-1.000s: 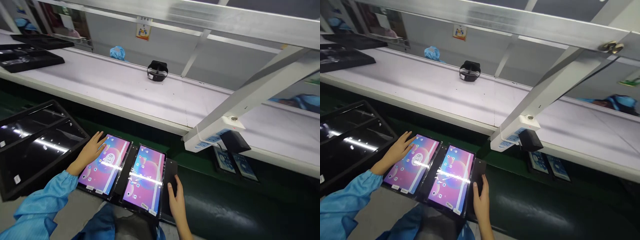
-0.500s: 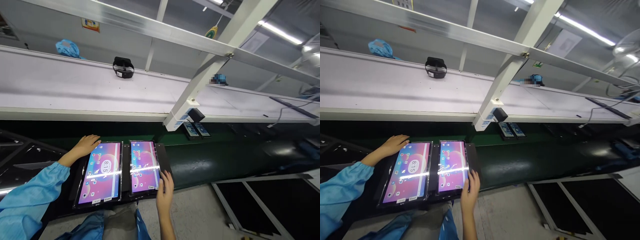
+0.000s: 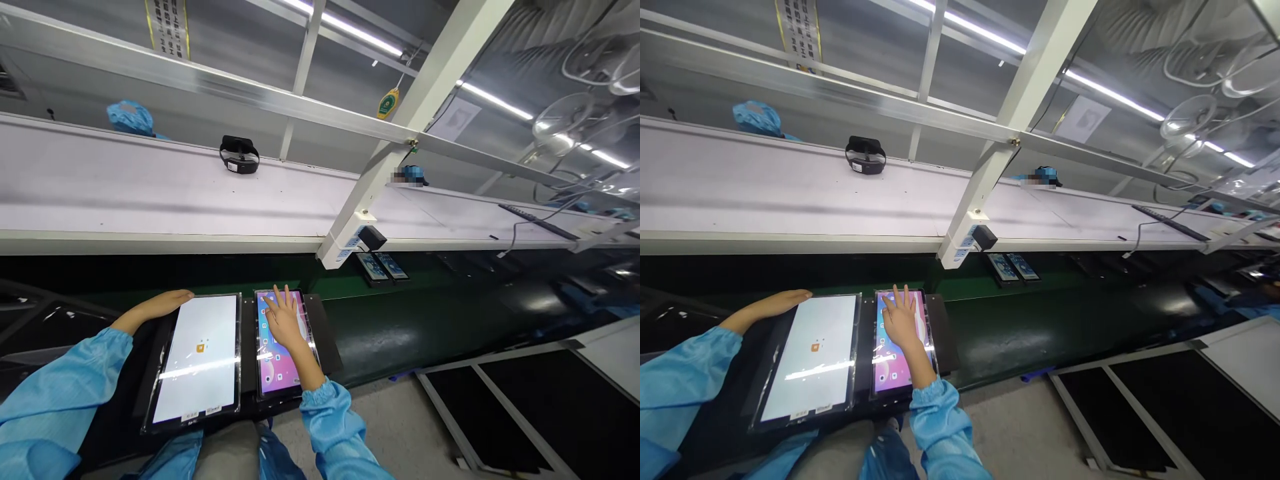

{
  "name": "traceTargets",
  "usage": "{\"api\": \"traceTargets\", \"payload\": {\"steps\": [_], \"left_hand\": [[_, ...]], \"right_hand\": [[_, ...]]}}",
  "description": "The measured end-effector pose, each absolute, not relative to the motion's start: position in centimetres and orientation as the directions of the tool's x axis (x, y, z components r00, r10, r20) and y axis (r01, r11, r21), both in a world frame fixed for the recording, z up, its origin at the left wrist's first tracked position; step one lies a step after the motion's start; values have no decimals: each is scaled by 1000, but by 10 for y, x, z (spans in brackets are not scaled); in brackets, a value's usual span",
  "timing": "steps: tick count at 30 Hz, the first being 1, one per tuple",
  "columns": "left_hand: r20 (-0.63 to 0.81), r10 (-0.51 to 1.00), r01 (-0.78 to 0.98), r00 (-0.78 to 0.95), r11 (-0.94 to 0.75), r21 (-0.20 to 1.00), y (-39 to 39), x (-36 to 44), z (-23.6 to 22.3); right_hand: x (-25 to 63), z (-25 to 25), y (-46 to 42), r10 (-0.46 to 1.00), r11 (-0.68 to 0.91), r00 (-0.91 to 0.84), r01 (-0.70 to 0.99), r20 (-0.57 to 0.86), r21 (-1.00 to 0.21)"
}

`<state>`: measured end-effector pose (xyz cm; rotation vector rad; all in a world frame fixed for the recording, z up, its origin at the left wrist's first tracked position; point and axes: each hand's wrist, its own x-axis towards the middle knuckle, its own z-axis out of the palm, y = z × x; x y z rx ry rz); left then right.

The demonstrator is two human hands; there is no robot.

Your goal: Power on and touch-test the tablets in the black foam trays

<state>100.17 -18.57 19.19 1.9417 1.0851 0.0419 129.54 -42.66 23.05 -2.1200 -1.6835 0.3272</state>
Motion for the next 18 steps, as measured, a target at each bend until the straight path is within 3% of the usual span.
{"api": "traceTargets", "payload": {"steps": [5, 8, 10, 13, 16, 18], "left_hand": [[-346, 683, 652, 643, -253, 715, -185, 1000, 191], [-359, 680, 646, 639, -221, 730, -183, 999, 189], [-356, 692, 642, 629, -204, 739, -183, 1000, 188], [-326, 722, 651, 610, -221, 726, -184, 1003, 188], [-291, 763, 681, 576, -251, 688, -183, 1007, 189], [-251, 798, 694, 547, -265, 669, -182, 1010, 188]], "right_hand": [[1294, 234, -420, 973, -198, 230, 849, 6, -489], [1299, 240, -433, 945, -203, 307, 822, 114, -532], [1305, 234, -460, 855, -232, 451, 774, 256, -590], [1318, 203, -523, 551, -352, 754, 599, 358, -719], [1328, 154, -582, 251, -486, 961, 228, 115, -844], [1331, 127, -604, 293, -447, 956, 159, 24, -880]]}}
